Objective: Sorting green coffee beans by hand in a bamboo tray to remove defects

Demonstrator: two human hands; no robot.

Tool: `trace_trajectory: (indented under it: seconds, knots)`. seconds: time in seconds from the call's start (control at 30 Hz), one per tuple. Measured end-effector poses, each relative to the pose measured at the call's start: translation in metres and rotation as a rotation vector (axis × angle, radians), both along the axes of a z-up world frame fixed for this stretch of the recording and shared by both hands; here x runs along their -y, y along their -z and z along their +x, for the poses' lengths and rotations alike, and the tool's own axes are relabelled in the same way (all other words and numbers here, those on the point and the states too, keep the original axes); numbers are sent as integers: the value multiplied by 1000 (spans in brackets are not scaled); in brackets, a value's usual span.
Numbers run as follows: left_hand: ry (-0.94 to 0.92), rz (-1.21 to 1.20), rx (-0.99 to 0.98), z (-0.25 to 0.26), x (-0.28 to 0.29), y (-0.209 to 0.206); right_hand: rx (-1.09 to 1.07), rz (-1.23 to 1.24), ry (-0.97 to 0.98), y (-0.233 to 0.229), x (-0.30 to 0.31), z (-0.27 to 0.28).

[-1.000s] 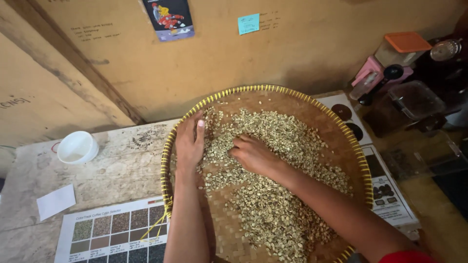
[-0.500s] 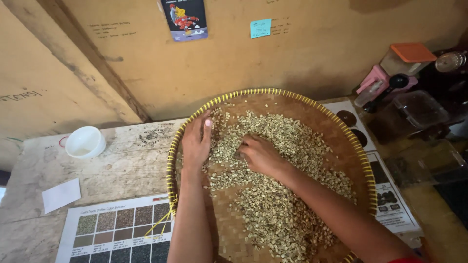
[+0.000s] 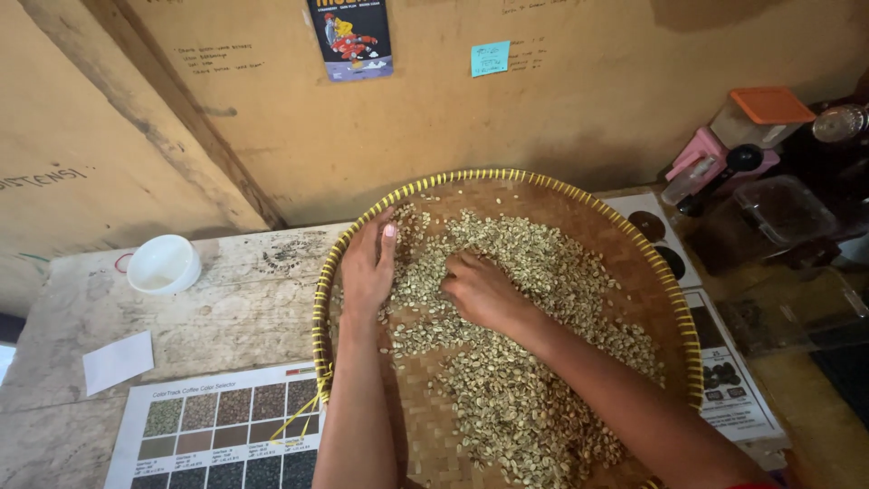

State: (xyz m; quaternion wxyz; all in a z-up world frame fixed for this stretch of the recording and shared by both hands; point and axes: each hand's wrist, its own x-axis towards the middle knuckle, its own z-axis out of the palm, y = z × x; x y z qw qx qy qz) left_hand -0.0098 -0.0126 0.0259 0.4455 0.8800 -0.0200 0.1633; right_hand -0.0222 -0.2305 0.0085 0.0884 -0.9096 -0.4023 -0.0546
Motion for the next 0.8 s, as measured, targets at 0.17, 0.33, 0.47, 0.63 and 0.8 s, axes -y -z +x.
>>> trace_trajectory:
  seconds: [0.17,0.33,0.47,0.63,0.8]
  knots:
    - [8,-30,-1,-5,2,-11,149,-132,-56,45,-6,17]
    - [27,-22,104,3,-4,7,-21,-43,-27,-7,-14,-5]
    - [25,-28,104,1,-1,5,-468,396,84,3,-2,7]
    - [14,-23,48,2,-3,7,-1229,1084,279,6,38,-14]
    - [20,-78,29,1,-4,9,-1437,1191,235,12,115,-56]
